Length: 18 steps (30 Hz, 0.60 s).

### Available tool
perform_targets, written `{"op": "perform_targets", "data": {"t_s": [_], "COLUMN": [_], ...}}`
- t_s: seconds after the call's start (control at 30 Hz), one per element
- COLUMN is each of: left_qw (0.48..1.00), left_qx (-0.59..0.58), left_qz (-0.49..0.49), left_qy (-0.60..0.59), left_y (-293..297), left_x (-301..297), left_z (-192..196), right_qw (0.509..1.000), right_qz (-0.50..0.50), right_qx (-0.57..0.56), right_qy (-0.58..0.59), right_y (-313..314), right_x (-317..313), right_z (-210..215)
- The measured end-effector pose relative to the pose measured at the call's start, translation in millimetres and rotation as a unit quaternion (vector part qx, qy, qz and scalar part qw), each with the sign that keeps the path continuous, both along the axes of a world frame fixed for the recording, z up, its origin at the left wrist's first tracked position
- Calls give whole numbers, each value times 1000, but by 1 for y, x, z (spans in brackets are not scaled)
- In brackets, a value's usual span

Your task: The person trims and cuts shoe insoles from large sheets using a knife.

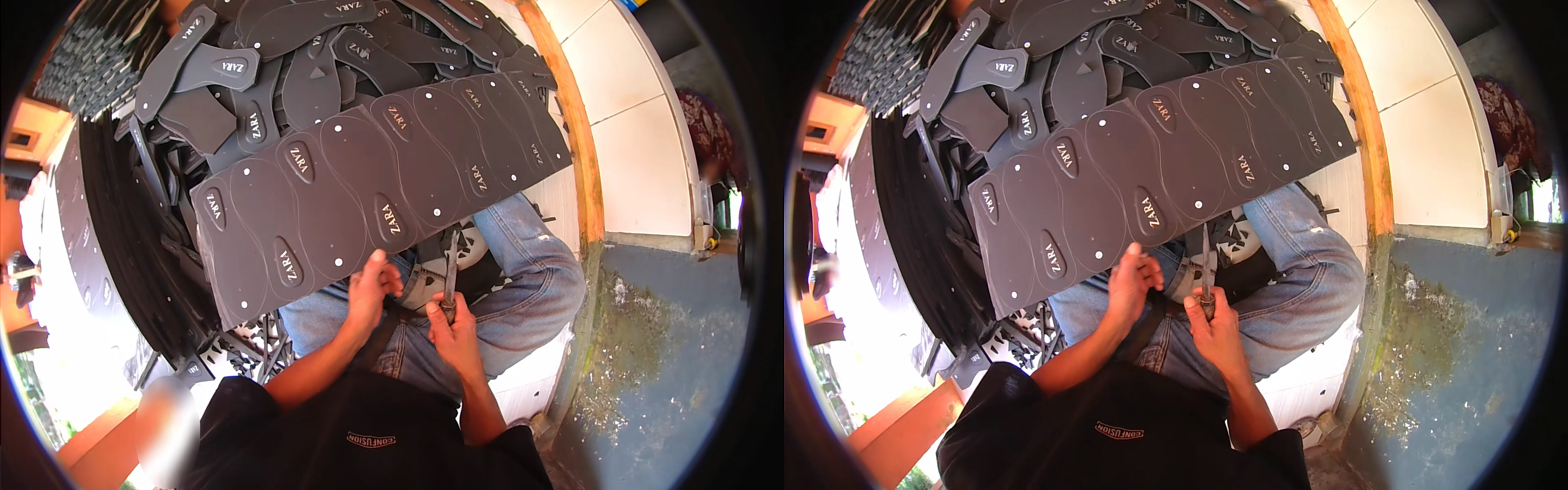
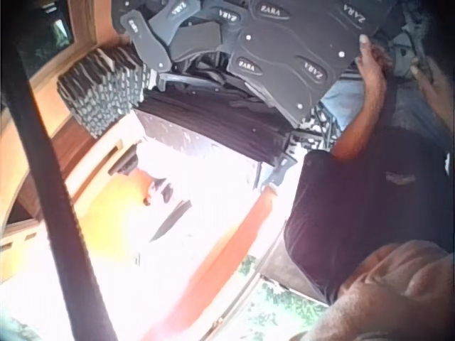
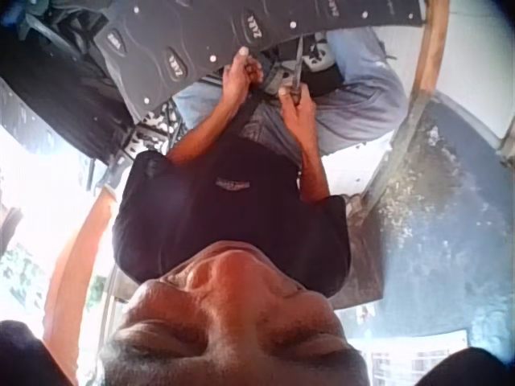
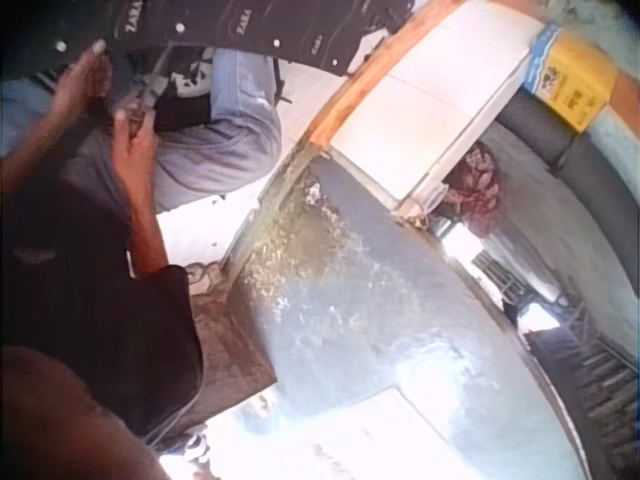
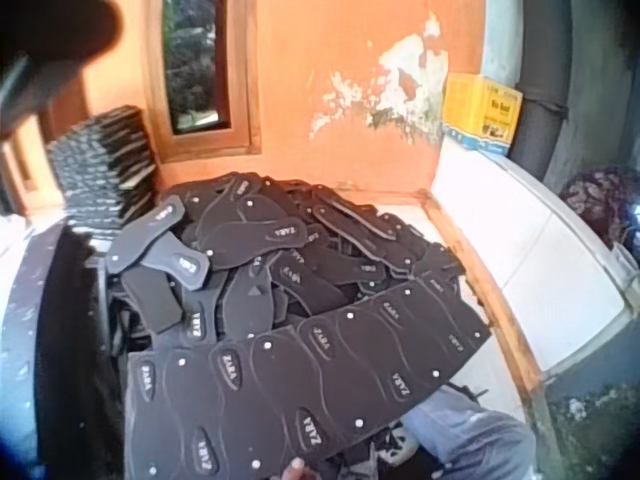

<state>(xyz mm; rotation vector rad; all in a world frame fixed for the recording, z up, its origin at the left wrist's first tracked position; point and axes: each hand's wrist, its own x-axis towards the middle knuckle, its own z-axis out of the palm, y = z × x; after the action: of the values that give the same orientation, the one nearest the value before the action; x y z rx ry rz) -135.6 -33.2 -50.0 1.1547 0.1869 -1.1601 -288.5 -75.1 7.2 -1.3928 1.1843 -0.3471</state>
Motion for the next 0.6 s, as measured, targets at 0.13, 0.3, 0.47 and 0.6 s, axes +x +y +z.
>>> {"op": "perform_targets", "data": {"t_s": [0.13, 0.3, 0.47, 0.6], "left_qw": [995, 997, 996, 998], "left_qx": [-7, 8, 28, -3], "left_qz": [86, 76, 80, 64], "left_qy": [-53, -13, -3, -20], "left_y": [-43, -31, -18, -24], "left_x": [-4, -17, -27, -35], "left_z": [-9, 41, 39, 34], "right_qw": [1000, 999, 998, 996], "right_qz": [-1, -35, 26, 33], "right_qx": [-14, 7, -29, -23], "right_qy": [-9, -8, 45, 74], "right_y": [2, 4, 3, 4], "right_x": [4, -5, -9, -9], "right_z": [-12, -4, 3, 7]}}
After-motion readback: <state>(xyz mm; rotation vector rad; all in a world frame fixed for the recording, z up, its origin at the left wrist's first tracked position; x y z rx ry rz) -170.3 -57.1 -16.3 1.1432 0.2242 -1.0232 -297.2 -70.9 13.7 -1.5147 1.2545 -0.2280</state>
